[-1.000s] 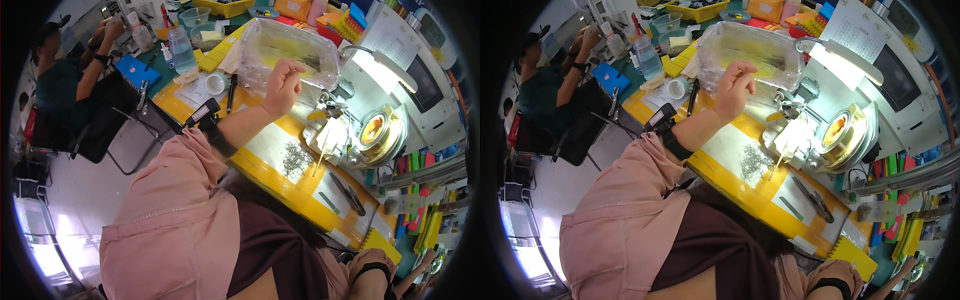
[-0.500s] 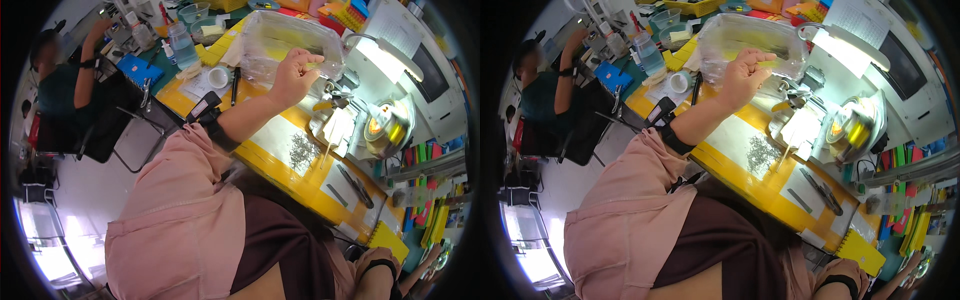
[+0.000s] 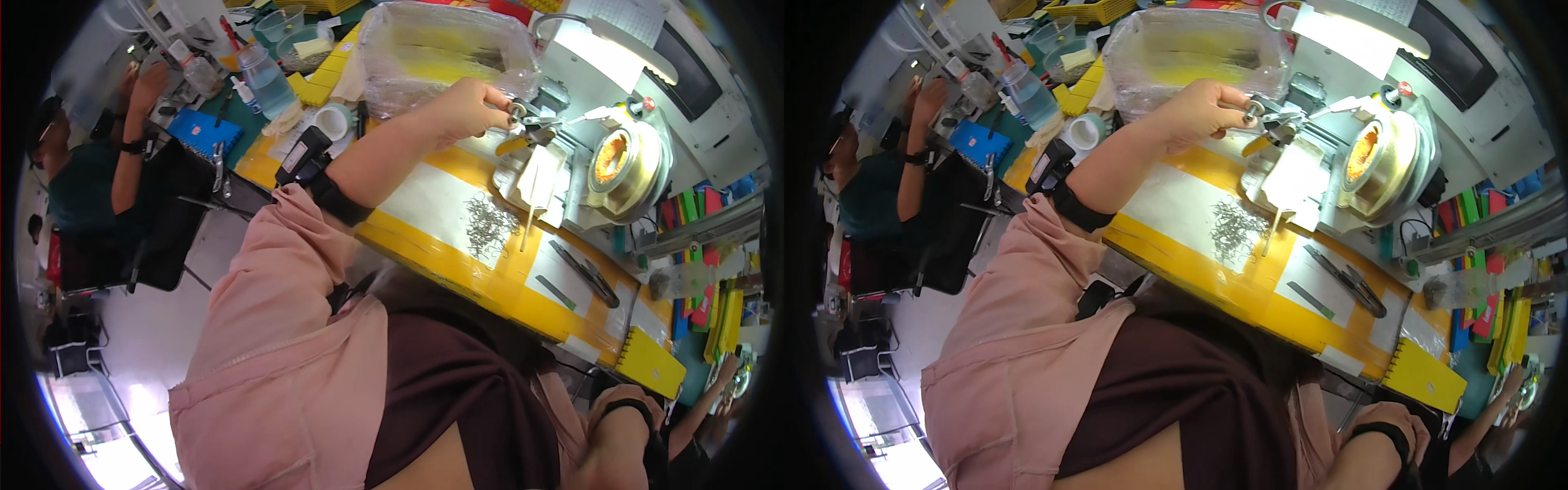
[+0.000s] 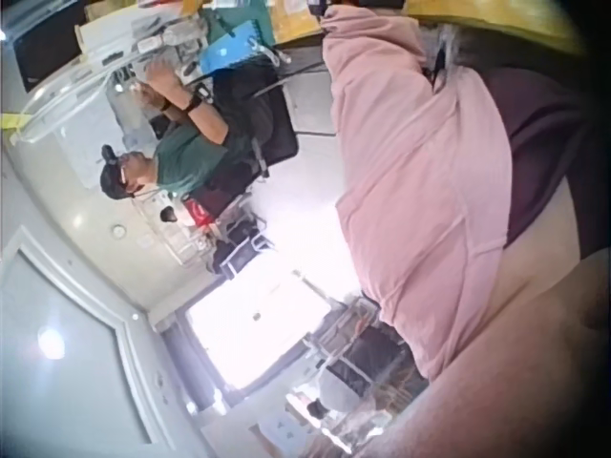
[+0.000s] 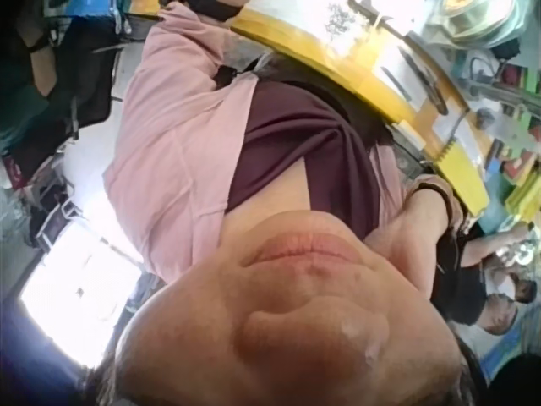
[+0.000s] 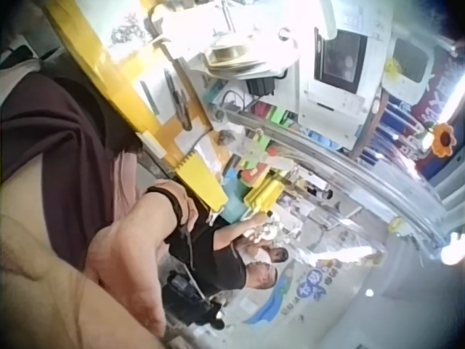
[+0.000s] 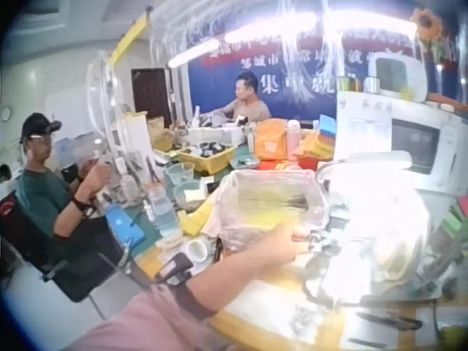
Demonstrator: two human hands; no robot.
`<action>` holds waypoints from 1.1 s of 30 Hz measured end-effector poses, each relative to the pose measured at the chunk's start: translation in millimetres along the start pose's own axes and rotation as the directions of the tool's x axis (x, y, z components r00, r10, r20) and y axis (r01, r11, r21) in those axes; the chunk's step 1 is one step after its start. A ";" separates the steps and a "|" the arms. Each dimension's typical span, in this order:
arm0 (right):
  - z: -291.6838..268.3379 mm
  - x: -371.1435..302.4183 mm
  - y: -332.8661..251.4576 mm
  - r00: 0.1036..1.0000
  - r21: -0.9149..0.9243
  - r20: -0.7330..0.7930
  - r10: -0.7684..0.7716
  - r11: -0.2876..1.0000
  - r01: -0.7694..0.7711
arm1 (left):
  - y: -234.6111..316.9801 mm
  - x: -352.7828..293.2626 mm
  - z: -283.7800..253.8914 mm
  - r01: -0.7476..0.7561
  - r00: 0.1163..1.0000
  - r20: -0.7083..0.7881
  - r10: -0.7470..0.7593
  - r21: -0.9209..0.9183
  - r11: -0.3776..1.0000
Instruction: The recorder is assembling small electronic components at a workstation, using various hand tools and a small machine.
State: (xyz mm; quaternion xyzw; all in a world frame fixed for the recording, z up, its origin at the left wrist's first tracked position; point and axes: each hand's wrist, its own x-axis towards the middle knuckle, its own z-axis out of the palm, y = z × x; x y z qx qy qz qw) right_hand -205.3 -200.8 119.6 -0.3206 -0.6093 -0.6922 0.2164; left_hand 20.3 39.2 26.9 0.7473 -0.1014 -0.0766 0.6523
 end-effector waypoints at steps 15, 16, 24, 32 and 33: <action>-60.3 -147.0 -58.9 -0.149 -0.688 0.189 0.971 0.023 -0.725 | -5.4 15.3 -15.9 -0.320 0.946 -0.038 0.323 0.065 0.945; -62.6 -148.0 -59.4 -0.148 -0.695 0.169 0.974 0.011 -0.719 | -0.1 11.2 -15.8 -0.325 0.945 -0.017 0.326 0.065 0.944; -81.9 -161.1 -40.3 -0.297 -0.852 0.022 0.955 -0.137 -0.504 | 50.2 14.2 -3.6 -0.106 0.902 0.312 0.299 -0.512 0.853; -82.3 -167.0 -38.0 -0.356 -0.896 0.098 0.929 -0.073 -0.437 | 53.6 18.0 -11.9 -0.115 0.886 0.395 0.244 -0.322 0.940; -83.3 -165.5 -35.7 -0.374 -0.905 0.105 0.921 -0.067 -0.420 | 53.1 17.2 -4.5 -0.169 0.907 0.338 0.251 -0.254 0.952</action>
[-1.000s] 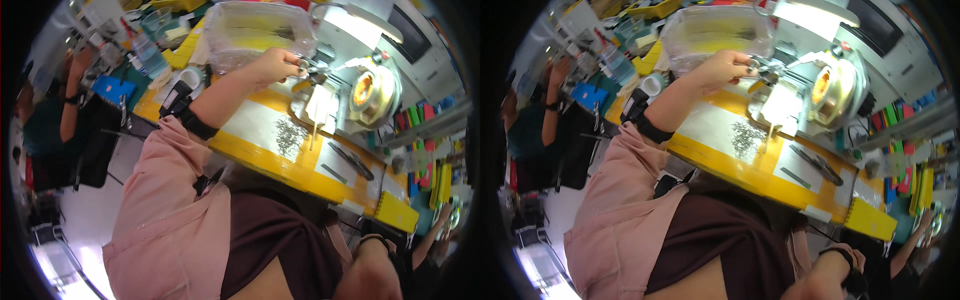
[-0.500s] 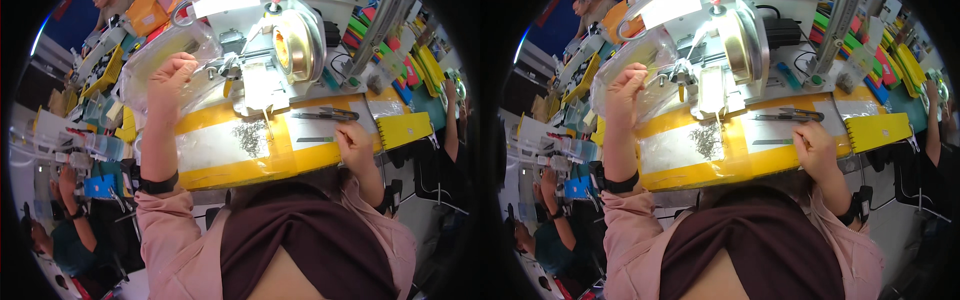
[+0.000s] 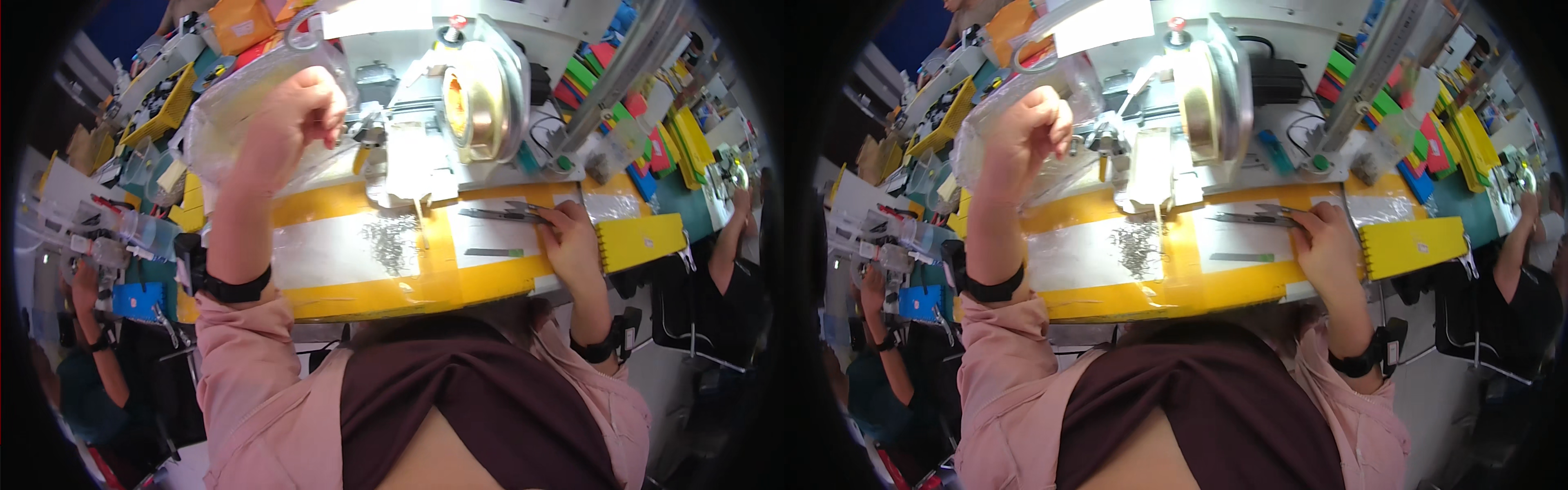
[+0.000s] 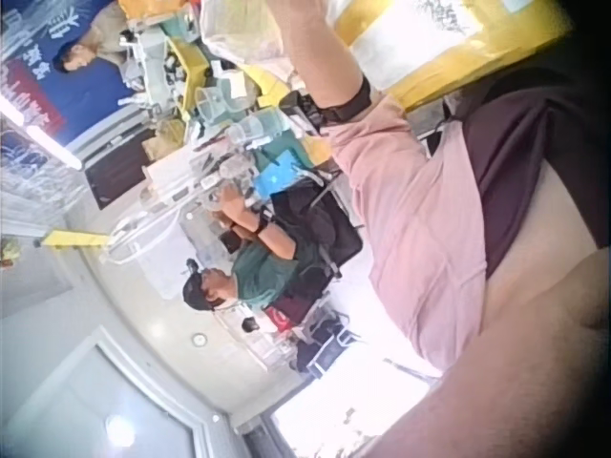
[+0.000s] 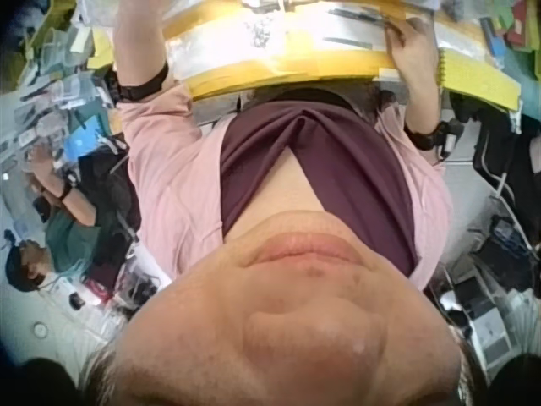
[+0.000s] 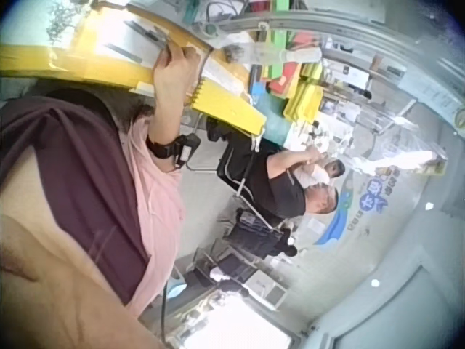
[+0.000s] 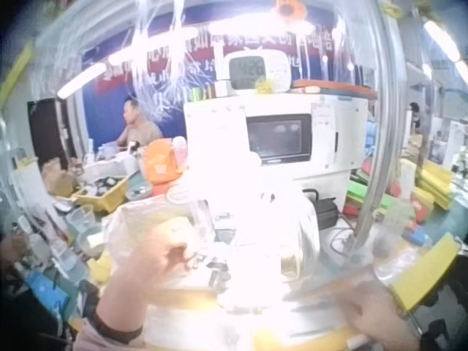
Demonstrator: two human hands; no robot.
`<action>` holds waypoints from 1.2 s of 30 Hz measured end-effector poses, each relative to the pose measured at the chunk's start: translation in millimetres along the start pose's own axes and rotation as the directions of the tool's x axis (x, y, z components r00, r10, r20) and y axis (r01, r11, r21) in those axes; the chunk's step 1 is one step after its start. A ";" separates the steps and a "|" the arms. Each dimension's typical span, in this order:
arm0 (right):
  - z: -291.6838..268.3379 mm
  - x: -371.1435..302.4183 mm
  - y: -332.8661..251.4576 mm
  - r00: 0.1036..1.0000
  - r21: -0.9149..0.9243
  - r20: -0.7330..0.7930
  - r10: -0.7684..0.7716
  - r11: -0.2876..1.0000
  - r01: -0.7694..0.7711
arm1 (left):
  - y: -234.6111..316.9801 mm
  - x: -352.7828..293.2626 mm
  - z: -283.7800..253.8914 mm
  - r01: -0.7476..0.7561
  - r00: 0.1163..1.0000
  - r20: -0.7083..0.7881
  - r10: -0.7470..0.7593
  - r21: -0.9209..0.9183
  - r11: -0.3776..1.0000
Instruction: The recorder is assembling small electronic components at a workstation, using various hand tools and a small machine.
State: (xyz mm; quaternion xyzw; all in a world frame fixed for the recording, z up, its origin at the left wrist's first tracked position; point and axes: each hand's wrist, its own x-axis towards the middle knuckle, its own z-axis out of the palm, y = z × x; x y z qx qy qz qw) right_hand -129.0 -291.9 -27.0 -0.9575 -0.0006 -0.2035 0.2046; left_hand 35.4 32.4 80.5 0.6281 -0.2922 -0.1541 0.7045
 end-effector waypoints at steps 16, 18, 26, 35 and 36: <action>-36.3 13.2 -39.9 0.969 0.496 0.242 0.056 0.851 -0.173 | -14.1 -1.9 20.6 -0.185 0.828 0.020 0.560 0.953 0.239; -21.2 11.9 -54.7 0.912 0.793 0.310 0.270 0.456 -0.405 | -17.0 3.1 18.0 -0.256 0.807 0.079 0.585 0.940 0.227; 11.2 24.1 -77.6 0.978 0.553 -0.105 -0.180 0.807 0.208 | -12.3 3.6 13.9 -0.287 0.820 -0.052 0.571 0.824 0.488; 35.9 59.2 -146.1 0.933 0.766 -0.352 -0.081 0.548 0.336 | -16.1 12.5 17.1 -0.202 0.975 -0.108 0.197 -0.043 0.978; 43.0 66.8 -152.2 0.892 0.728 -0.445 -0.076 0.549 0.410 | -15.9 12.6 20.9 -0.202 0.975 -0.105 0.196 -0.046 0.978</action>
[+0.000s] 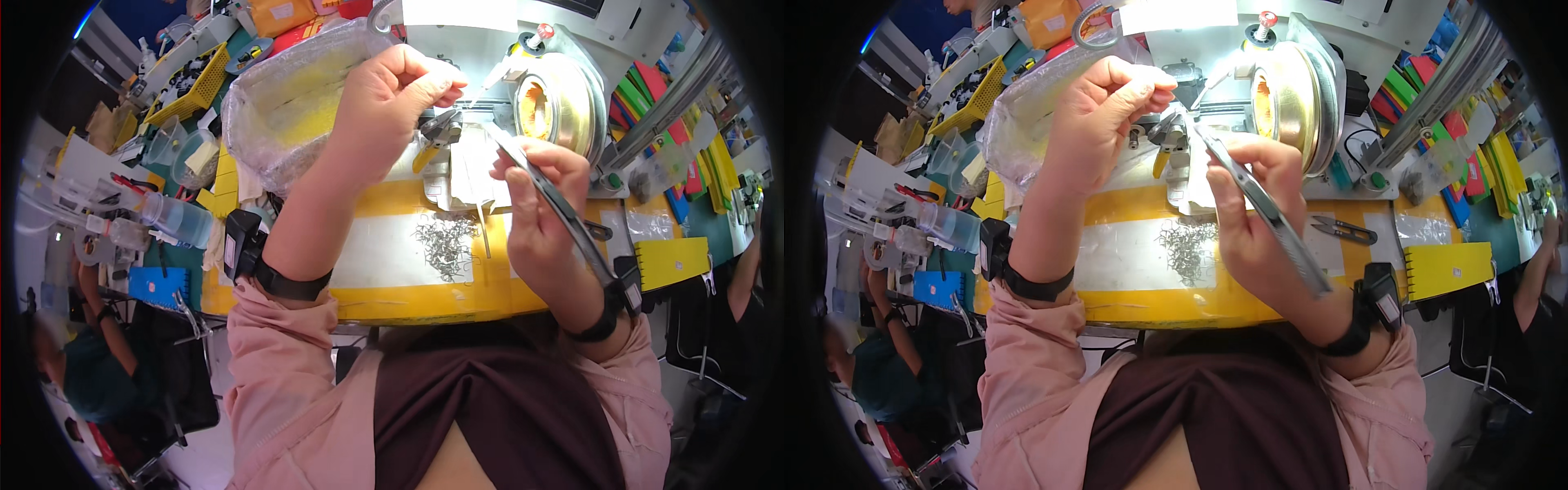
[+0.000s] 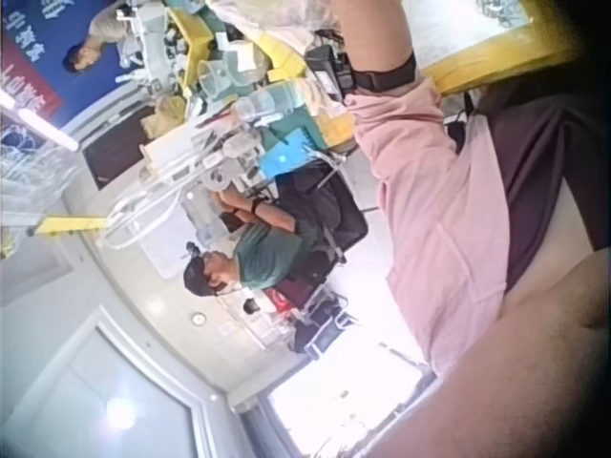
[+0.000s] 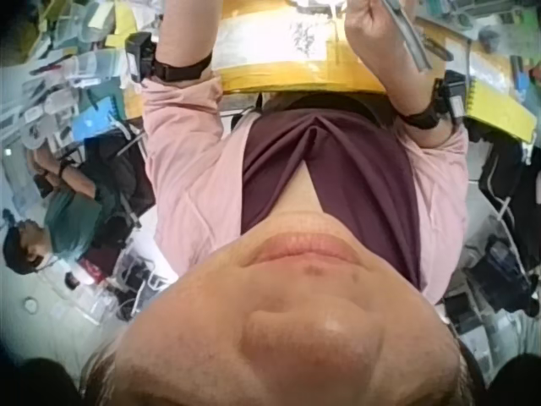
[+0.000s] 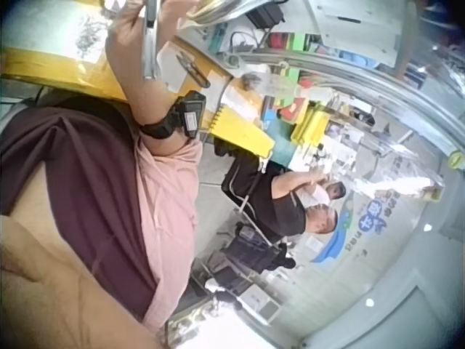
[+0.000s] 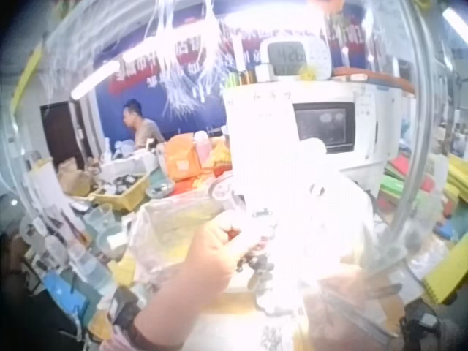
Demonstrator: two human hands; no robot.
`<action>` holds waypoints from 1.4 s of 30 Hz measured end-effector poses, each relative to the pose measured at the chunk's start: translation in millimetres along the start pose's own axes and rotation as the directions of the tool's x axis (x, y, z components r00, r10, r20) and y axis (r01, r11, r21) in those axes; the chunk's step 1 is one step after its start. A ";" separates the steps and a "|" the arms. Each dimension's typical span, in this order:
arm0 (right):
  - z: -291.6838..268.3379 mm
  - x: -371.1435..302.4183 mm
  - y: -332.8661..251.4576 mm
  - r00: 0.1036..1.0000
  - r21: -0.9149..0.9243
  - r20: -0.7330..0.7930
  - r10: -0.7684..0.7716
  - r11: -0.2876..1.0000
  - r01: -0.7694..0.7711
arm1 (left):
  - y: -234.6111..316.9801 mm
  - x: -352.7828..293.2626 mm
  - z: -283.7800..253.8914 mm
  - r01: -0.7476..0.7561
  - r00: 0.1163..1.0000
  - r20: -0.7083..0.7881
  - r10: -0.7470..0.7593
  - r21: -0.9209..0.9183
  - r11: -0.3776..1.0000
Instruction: The recorder is assembling small electronic components at a workstation, using various hand tools and a small machine.
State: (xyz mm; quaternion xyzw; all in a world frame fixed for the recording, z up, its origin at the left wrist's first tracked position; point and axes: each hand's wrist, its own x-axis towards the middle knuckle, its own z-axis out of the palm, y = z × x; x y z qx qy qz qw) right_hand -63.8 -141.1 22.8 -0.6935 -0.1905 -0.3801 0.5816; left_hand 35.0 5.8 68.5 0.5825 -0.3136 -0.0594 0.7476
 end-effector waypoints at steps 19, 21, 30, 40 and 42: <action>19.7 9.9 32.1 0.999 -0.224 0.026 -0.026 0.974 0.031 | -1.4 -9.2 9.2 -0.145 0.979 -0.081 0.187 0.370 0.918; 18.4 11.2 32.4 0.995 -0.235 0.037 -0.091 0.967 0.097 | -2.4 -10.6 9.7 -0.154 0.977 -0.085 0.196 0.353 0.923; -4.7 -6.1 -1.1 0.986 -0.251 0.130 -0.109 0.958 0.139 | 27.2 -8.8 -5.5 -0.421 0.880 -0.143 0.452 0.204 0.884; -104.2 -52.2 10.6 0.366 0.460 0.163 0.916 0.258 -0.850 | 27.8 3.8 -106.4 0.096 0.945 -0.078 0.319 0.994 -0.043; -118.4 -59.6 14.5 0.288 0.507 0.226 0.931 0.140 -0.851 | 29.5 16.2 -107.8 0.329 0.928 -0.295 0.228 0.935 -0.129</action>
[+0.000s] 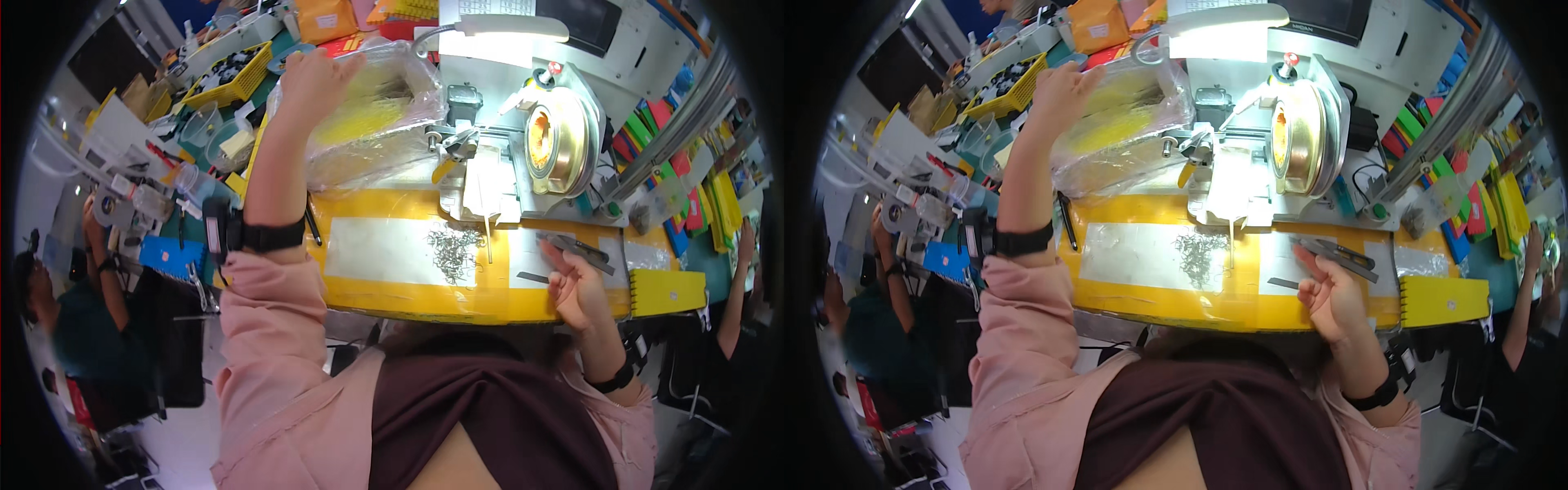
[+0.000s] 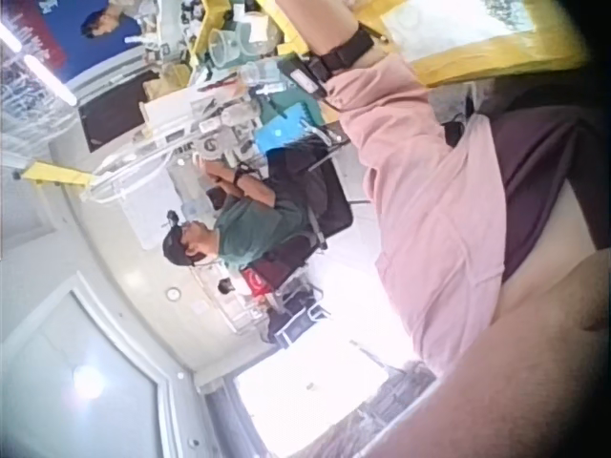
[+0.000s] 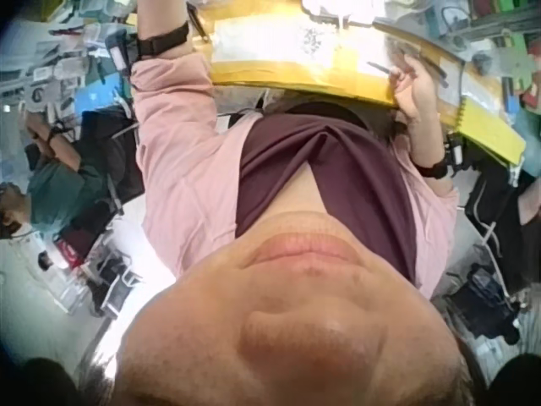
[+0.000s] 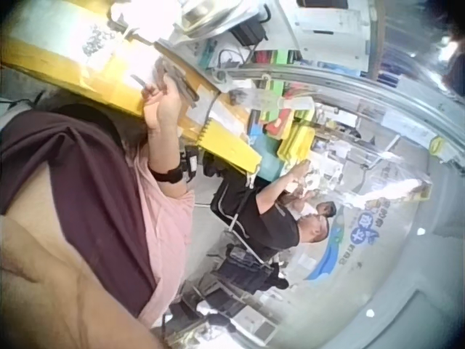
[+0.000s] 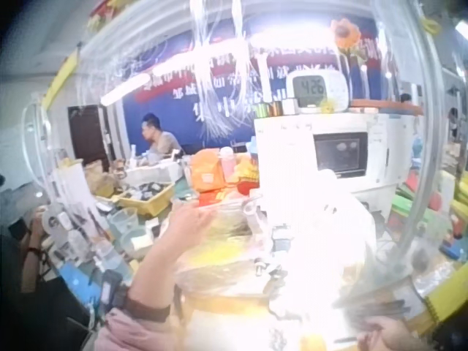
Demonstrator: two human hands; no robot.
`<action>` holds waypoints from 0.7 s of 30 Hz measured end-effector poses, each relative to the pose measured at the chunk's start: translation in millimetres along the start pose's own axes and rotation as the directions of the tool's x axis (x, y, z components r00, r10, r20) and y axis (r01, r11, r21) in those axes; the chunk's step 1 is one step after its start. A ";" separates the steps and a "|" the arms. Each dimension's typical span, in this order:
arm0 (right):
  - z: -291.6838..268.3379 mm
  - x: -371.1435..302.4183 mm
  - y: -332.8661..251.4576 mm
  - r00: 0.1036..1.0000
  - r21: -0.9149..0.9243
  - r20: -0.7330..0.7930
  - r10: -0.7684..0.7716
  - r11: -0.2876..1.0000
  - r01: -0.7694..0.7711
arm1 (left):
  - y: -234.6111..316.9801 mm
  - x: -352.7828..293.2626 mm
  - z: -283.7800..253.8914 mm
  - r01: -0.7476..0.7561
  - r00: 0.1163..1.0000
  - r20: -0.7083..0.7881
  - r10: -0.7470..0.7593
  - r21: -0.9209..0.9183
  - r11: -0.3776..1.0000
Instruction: The recorder is assembling small electronic components at a workstation, using various hand tools and a small machine.
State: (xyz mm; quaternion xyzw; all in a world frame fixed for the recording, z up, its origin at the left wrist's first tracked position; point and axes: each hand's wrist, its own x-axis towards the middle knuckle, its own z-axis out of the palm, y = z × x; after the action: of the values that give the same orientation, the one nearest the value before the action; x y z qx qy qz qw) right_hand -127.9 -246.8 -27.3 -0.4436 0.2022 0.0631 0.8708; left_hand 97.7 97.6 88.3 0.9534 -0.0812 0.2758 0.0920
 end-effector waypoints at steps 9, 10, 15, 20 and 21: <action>34.2 -11.7 -22.3 0.898 -0.156 0.423 0.121 0.986 -0.059 | -42.1 4.3 13.4 0.039 0.970 -0.231 -0.080 -0.179 0.983; 42.7 -12.4 -24.6 0.890 -0.191 0.443 0.109 0.981 -0.025 | -39.1 -0.1 11.9 -0.001 0.965 -0.256 -0.059 -0.228 0.974; 74.1 -6.5 -22.2 0.863 -0.405 0.487 0.132 0.910 0.090 | -46.8 -2.7 1.2 0.142 0.984 0.007 -0.177 -0.624 0.768; 92.8 14.6 -12.1 0.831 -0.560 0.544 -0.118 0.687 0.464 | -4.8 -31.6 -32.6 0.230 0.951 -0.121 -0.284 -0.336 0.913; 96.8 20.2 -9.7 0.831 -0.563 0.530 -0.169 0.663 0.493 | 7.3 -39.1 -29.4 0.208 0.960 -0.112 -0.257 -0.332 0.920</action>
State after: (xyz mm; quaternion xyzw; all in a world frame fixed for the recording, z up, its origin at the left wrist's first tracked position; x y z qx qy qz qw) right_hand -77.9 -176.7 22.4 -0.7342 -0.1207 0.0653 0.6649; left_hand 48.6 101.0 92.6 0.9050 -0.0032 0.3186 0.2820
